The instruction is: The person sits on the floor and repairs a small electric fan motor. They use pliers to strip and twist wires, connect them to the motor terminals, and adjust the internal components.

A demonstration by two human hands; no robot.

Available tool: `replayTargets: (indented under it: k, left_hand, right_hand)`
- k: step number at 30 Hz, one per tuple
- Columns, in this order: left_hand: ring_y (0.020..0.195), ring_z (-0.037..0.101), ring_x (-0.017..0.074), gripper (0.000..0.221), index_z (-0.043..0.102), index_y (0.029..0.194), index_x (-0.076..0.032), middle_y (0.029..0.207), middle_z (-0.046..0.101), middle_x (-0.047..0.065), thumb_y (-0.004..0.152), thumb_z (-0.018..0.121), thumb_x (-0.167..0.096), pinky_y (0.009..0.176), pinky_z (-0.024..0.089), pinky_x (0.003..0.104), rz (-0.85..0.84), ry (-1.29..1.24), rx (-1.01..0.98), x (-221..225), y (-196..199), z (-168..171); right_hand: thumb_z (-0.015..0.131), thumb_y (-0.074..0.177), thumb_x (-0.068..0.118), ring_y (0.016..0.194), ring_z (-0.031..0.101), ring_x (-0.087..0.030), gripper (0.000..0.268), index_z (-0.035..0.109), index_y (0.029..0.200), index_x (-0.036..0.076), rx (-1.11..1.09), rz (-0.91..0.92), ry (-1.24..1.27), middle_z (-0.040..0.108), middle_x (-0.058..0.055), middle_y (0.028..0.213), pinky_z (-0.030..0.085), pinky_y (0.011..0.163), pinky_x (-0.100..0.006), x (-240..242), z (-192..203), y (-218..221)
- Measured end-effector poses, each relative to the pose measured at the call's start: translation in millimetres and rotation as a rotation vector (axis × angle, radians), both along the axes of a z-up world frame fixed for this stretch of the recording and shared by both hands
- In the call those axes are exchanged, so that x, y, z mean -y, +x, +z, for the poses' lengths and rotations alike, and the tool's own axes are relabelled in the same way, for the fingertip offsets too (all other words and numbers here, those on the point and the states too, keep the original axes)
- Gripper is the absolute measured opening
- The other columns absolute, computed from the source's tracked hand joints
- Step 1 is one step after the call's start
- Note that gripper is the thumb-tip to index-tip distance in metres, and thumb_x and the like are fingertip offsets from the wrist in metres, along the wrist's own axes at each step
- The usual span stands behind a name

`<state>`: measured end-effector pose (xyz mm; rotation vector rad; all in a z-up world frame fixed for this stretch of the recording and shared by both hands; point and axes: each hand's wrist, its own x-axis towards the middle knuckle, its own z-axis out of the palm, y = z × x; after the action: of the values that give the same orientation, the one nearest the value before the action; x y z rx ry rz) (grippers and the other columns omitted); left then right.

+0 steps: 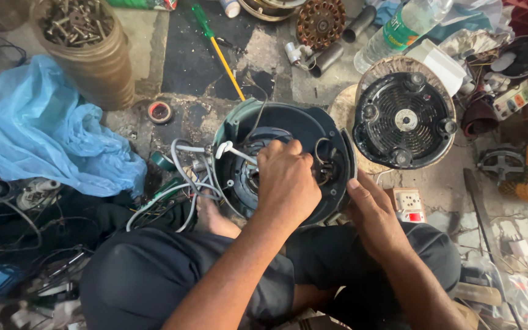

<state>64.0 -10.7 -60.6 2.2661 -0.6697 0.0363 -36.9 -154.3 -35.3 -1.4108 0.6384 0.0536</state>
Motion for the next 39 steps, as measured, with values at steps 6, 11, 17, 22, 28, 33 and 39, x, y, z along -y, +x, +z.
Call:
replayTargets:
  k: [6,11,17,22,28,33,39]
  left_hand:
    - [0.105,0.057,0.0330,0.019,0.080,0.089,-0.003,0.102,0.069,0.011,0.076,0.067,-0.009,0.098,0.038,0.049,-0.006,0.001,-0.015,2,2,1]
    - [0.104,0.058,0.0318,0.018,0.079,0.089,-0.003,0.101,0.068,0.010,0.078,0.067,-0.009,0.099,0.039,0.048,0.001,-0.004,-0.021,1,3,3]
    - [0.103,0.057,0.0314,0.018,0.079,0.089,-0.003,0.100,0.068,0.009,0.078,0.068,-0.010,0.098,0.038,0.048,0.001,-0.041,-0.028,1,4,1]
    - [0.102,0.057,0.0305,0.018,0.080,0.090,-0.004,0.098,0.068,0.008,0.077,0.069,-0.009,0.098,0.038,0.048,0.005,-0.023,-0.030,4,4,1]
    - [0.101,0.057,0.0311,0.014,0.080,0.083,-0.005,0.096,0.068,0.008,0.074,0.070,-0.009,0.096,0.036,0.050,0.031,-0.052,-0.007,8,3,-2]
    - [0.102,0.058,0.0302,0.012,0.079,0.079,-0.006,0.095,0.070,0.006,0.072,0.070,-0.009,0.093,0.037,0.048,0.069,-0.094,0.024,13,-2,-6]
    - [0.104,0.059,0.0321,0.014,0.079,0.084,-0.006,0.099,0.069,0.009,0.073,0.072,-0.012,0.091,0.039,0.049,0.004,0.015,0.019,6,-3,9]
  right_hand:
    - [0.047,0.100,0.028,0.116,0.061,-0.017,0.059,0.044,0.155,0.005,-0.018,-0.007,-0.003,0.063,-0.008,0.137,0.048,0.095,-0.032,1,0,0]
    - [0.049,0.107,0.027,0.102,0.053,-0.019,0.061,0.044,0.163,0.004,-0.001,0.018,-0.013,0.061,-0.013,0.132,0.043,0.085,-0.034,2,0,1]
    - [0.047,0.101,0.027,0.115,0.062,-0.020,0.061,0.041,0.157,0.004,0.004,0.017,0.026,0.062,-0.012,0.137,0.050,0.096,-0.035,3,0,2]
    - [0.047,0.101,0.029,0.118,0.062,-0.021,0.061,0.041,0.156,0.003,-0.003,0.016,0.018,0.062,-0.013,0.138,0.050,0.098,-0.037,1,2,4]
    - [0.049,0.099,0.030,0.121,0.060,-0.020,0.061,0.042,0.155,0.006,-0.057,-0.004,-0.040,0.061,-0.011,0.139,0.048,0.101,-0.038,3,1,4]
    - [0.052,0.098,0.029,0.122,0.060,-0.019,0.063,0.041,0.155,0.006,-0.034,-0.007,0.004,0.061,-0.009,0.140,0.048,0.102,-0.038,8,-8,2]
    - [0.055,0.098,0.030,0.115,0.058,-0.017,0.061,0.045,0.154,0.009,-0.127,-0.116,0.001,0.062,-0.005,0.135,0.046,0.093,-0.034,11,-12,-6]
